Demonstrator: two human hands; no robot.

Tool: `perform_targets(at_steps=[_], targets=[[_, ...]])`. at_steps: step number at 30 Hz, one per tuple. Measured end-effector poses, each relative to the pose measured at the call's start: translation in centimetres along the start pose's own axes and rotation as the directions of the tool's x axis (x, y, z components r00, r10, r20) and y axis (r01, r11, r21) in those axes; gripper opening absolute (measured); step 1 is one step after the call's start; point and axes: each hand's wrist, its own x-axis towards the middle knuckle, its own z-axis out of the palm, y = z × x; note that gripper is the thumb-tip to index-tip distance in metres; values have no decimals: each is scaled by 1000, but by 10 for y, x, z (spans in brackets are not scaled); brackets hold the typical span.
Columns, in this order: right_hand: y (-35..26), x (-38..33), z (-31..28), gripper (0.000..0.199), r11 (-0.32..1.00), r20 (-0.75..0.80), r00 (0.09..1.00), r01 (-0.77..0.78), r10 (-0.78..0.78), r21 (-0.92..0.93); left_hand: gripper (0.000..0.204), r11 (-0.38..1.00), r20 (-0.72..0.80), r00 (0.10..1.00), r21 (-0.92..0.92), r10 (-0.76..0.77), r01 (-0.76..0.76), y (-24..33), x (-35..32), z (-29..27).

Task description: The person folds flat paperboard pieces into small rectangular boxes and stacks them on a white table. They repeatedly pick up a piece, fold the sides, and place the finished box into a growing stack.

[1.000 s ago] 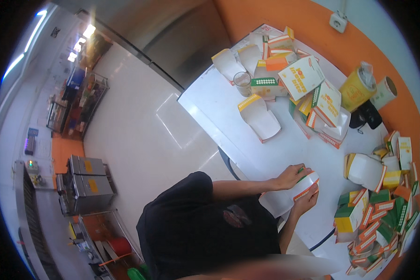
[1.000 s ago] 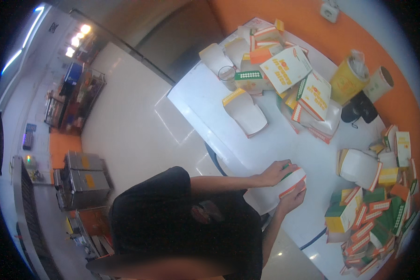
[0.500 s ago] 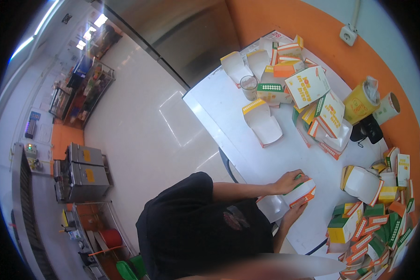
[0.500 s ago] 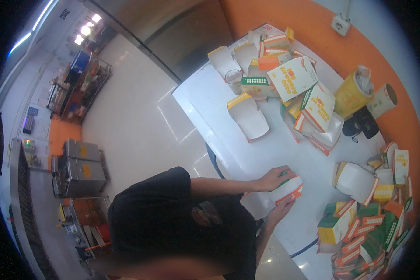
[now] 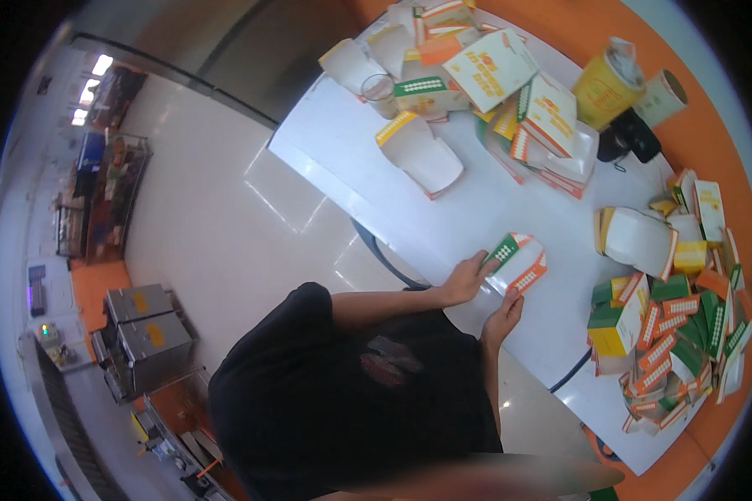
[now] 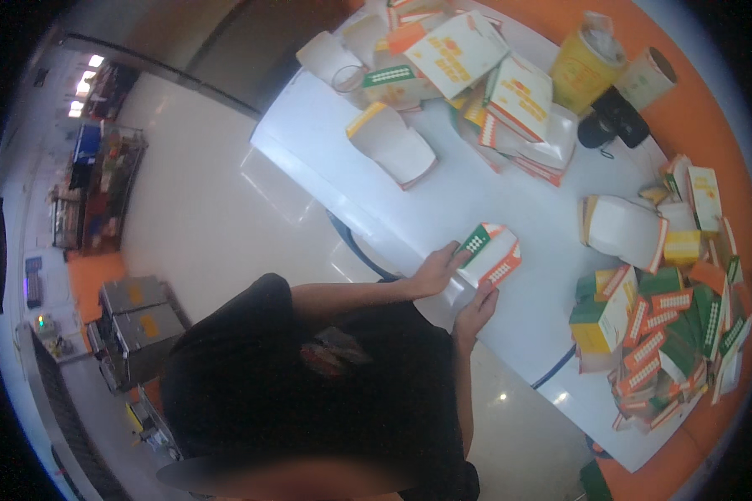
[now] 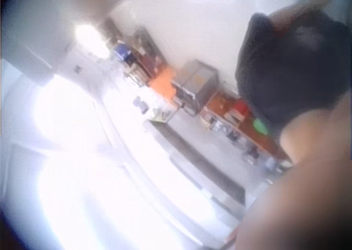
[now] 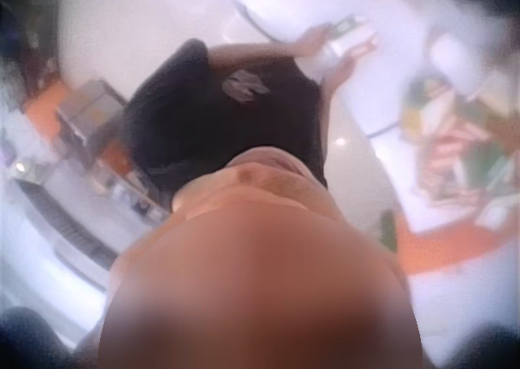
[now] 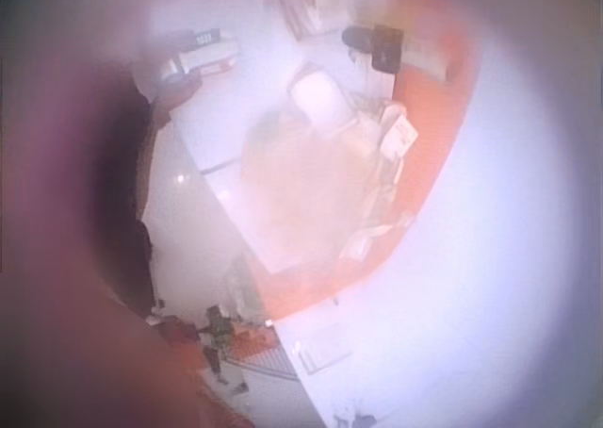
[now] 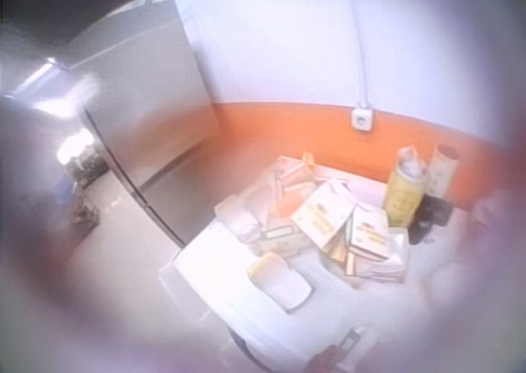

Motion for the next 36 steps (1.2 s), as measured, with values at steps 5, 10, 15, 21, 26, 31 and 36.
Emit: perform_targets(at_steps=[5, 10, 15, 21, 26, 31, 36], targets=[[-20, 23, -4, 40, 1000, 45, 999, 7, -7, 11, 56, 909, -112, 952, -283, 286, -307, -2, 12, -13], [-27, 57, -20, 48, 996, 133, 989, 72, -66, -42, 99, 942, -849, 416, 258, 326, -213, -21, 53, -120], [-42, 57, -22, 64, 999, 195, 981, -2, 12, -51, 90, 946, -837, 442, 264, 322, -190, -29, 85, -239], [-84, 32, -24, 70, 973, 96, 993, -39, 62, -227, 69, 929, -617, 782, -333, -88, -159, -16, 45, -226], [-117, -1, -37, 72, 912, 139, 981, 175, -131, -372, 62, 596, -383, 893, -783, -235, -179, 11, -23, -166], [-126, -18, -1, 48, 957, 391, 893, 127, -225, 261, 68, 791, -253, 967, -597, -29, -132, 61, -66, -94], [-128, 14, -3, 45, 963, -126, 989, 106, -76, 247, 106, 837, 196, 901, -483, 388, -256, 87, -89, -83]])
